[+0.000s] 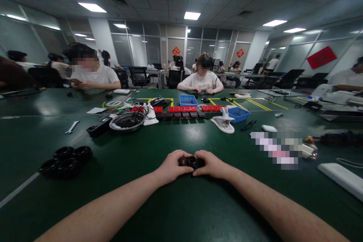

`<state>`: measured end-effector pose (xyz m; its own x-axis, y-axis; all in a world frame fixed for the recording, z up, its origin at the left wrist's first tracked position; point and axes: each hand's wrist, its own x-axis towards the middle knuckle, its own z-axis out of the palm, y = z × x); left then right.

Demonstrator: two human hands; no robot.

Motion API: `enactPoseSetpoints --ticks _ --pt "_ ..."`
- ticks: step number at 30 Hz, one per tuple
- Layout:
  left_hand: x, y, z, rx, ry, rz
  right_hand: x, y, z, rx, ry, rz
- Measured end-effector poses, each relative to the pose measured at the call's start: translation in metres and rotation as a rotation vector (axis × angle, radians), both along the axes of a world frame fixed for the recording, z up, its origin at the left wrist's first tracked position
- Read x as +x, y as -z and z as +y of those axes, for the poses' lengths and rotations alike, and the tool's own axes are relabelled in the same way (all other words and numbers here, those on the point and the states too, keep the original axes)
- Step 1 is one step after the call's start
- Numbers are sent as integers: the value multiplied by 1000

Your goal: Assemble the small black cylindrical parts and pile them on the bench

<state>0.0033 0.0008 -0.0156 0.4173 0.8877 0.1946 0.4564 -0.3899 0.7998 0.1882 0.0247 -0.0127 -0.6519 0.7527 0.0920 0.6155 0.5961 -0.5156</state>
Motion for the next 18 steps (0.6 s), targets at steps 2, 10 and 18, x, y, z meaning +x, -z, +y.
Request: enactPoseSetpoints --ticks 2,10,18 --pt "3 3 0 23 -59 10 -5 4 -4 104 80 -65" --pt "6 -1 -6 61 -103 35 -10 -4 -16 287 135 -176" --pt "-1 -8 -5 14 53 10 8 -18 -1 -96 -241 9"
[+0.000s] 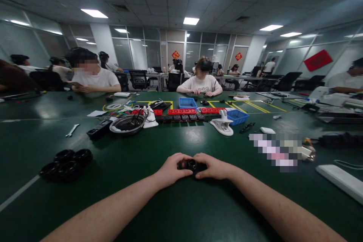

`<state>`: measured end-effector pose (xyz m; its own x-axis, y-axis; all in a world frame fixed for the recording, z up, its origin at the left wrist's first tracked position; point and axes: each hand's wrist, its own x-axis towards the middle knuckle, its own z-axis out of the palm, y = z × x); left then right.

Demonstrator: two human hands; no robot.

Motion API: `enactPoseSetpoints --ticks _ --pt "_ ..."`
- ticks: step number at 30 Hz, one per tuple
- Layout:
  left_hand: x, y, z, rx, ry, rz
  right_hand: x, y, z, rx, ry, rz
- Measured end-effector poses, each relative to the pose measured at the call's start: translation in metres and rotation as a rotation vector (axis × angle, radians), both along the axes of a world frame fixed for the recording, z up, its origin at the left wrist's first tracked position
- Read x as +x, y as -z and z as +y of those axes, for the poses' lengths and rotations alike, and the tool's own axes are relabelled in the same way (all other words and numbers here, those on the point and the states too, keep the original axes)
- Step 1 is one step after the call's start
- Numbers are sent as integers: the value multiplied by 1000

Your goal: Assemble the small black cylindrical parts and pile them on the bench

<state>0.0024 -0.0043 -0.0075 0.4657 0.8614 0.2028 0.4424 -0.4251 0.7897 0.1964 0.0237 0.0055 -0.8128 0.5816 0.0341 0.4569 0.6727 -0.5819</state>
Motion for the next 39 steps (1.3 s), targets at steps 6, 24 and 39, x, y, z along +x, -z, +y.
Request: enactPoseSetpoints --ticks 6,24,39 --pt "1 -1 0 -5 14 5 0 3 5 -24 -16 32" --pt "8 9 0 34 -226 19 -22 20 -13 405 427 -193" --pt "0 -2 -1 0 -11 23 0 6 4 18 43 39"
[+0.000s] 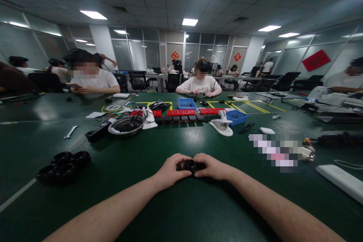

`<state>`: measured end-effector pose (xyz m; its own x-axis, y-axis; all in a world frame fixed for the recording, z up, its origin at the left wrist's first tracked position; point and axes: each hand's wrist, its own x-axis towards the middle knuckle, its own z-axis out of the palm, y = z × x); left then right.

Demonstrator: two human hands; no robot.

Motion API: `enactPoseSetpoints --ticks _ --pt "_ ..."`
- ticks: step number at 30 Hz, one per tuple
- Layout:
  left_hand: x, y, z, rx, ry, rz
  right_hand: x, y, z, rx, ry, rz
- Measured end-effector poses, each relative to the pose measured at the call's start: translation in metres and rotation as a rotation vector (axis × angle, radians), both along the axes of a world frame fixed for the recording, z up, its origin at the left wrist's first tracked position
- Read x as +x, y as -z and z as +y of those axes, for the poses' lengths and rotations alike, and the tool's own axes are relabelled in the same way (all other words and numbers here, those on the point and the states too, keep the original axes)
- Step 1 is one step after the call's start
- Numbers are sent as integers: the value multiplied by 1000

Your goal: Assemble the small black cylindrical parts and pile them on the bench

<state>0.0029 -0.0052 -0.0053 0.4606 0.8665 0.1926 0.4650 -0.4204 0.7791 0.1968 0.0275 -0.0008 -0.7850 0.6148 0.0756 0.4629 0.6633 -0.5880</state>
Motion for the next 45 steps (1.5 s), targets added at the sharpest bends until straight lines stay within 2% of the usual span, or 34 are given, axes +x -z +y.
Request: enactPoseSetpoints --ticks 5,9,15,18,22,26,29,32,35,39,45 --pt "0 3 1 -7 -6 -6 -2 0 -2 -13 81 -12" --pt "3 6 1 -2 -69 10 -5 3 -3 3 161 -35" --pt "9 10 1 17 -230 5 -21 14 -10 256 370 -199" --pt "9 10 1 24 -225 7 -24 15 -15 324 416 -239" --pt "5 6 1 30 -118 -8 -17 8 -15 222 365 -145" --pt "1 2 1 18 -26 -16 -5 0 -10 53 157 -6" --pt "0 2 1 20 1 -25 0 -2 -5 -7 50 9" --pt "0 2 1 19 -1 -20 0 -2 -2 -39 21 32" --pt "1 2 1 19 -13 -5 -2 1 -2 -64 59 47" --pt "2 3 1 25 -43 6 -5 6 -4 -50 186 6" --pt "8 11 1 31 -183 -4 -16 15 -10 189 362 -146"
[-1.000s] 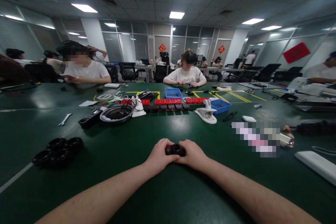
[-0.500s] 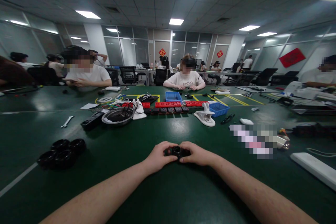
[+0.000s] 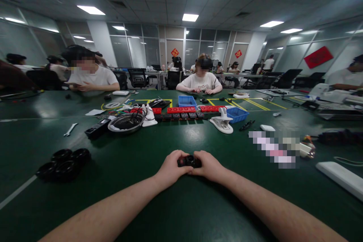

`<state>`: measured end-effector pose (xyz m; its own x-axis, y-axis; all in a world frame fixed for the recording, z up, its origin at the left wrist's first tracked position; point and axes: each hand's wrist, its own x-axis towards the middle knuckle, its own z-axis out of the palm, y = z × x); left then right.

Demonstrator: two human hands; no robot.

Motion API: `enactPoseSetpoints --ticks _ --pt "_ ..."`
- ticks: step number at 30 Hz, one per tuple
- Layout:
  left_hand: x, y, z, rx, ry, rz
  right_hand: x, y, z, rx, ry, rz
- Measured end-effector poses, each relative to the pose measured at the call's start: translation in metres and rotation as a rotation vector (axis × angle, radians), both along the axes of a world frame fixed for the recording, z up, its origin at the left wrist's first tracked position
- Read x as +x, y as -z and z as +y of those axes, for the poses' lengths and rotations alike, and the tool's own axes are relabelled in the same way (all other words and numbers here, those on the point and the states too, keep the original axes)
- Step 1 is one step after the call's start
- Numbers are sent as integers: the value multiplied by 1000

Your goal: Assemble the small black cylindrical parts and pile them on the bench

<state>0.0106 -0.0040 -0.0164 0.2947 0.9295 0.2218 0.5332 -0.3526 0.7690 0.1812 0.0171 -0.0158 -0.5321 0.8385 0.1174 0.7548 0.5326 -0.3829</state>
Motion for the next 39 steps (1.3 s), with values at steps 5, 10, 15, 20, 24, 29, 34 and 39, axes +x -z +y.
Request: enactPoseSetpoints --ticks 5,10,15,20,24,29,34,39 --pt "3 -1 -1 14 -69 15 -7 2 -6 153 54 -114" --pt "-2 -5 -1 7 63 -7 0 -8 -3 100 -54 -17" --pt "-6 -8 0 -7 144 21 12 -13 6 -60 -292 81" --pt "-6 -9 0 -10 153 11 16 -11 12 -147 -347 155" --pt "-5 -8 0 -15 147 6 15 -11 11 -174 -332 175" --pt "-6 -7 0 -14 140 11 15 -15 10 -193 -352 188" --pt "-4 -6 -1 -30 107 -18 12 -10 7 -205 -227 165" --pt "0 0 -1 -29 -3 -18 1 0 0 -10 -21 31"
